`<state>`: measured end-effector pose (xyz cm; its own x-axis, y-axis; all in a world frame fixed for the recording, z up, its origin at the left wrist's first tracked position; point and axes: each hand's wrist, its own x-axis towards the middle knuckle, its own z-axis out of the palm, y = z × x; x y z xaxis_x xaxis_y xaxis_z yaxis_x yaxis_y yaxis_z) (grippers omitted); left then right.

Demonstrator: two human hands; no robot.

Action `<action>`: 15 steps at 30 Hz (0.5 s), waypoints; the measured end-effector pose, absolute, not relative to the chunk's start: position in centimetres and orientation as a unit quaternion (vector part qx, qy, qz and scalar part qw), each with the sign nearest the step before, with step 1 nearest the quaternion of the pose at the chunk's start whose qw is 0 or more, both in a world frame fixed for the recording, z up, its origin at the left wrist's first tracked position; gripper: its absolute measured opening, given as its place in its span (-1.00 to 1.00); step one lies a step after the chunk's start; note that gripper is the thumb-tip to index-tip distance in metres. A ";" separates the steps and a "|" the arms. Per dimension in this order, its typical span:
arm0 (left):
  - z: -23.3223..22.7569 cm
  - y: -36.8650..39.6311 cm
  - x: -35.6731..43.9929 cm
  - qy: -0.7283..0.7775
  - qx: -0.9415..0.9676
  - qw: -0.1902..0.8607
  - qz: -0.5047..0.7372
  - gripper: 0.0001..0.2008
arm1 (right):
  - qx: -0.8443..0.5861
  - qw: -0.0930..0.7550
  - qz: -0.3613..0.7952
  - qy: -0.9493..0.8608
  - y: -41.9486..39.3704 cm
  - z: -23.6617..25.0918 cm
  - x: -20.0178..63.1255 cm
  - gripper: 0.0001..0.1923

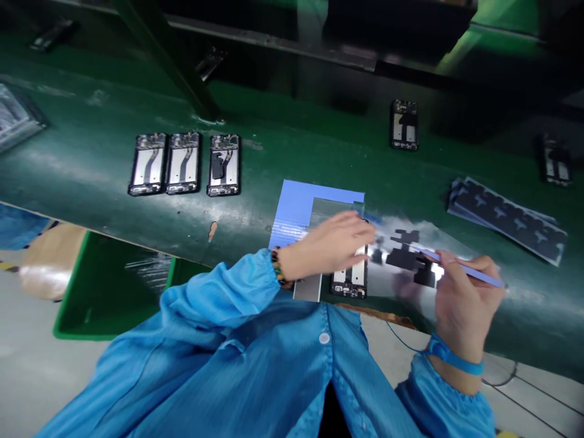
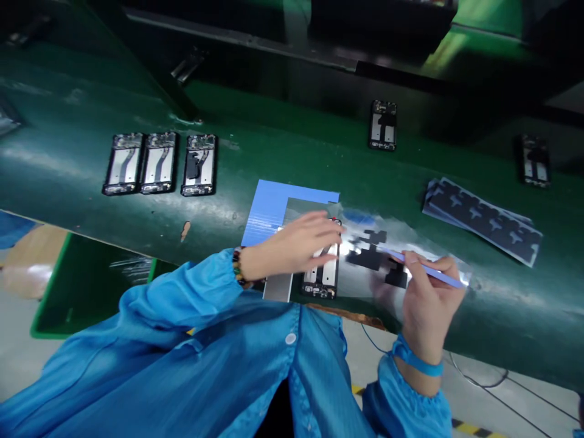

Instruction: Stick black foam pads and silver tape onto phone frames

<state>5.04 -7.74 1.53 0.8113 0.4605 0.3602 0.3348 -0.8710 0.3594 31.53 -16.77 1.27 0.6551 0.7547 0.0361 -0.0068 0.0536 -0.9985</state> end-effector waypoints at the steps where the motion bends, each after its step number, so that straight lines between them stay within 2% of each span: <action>1: 1.6 -7.0 4.0 0.241 0.933 0.145 0.226 -0.75 | -0.623 0.655 0.299 -0.306 -16.6 1.2 30.6 -0.57; 10: 0.3 -6.7 2.1 0.269 0.945 0.029 0.186 -0.80 | -0.607 0.643 0.332 -0.327 -15.0 0.6 26.6 -0.51; 12: 0.1 -6.9 2.4 0.280 0.941 0.039 0.187 -0.84 | -0.607 0.640 0.335 -0.332 -15.0 0.8 26.3 -0.52; 15: -0.4 -6.7 2.3 0.297 0.926 0.108 0.208 -0.86 | -0.610 0.630 0.340 -0.339 -15.1 0.9 25.5 -0.54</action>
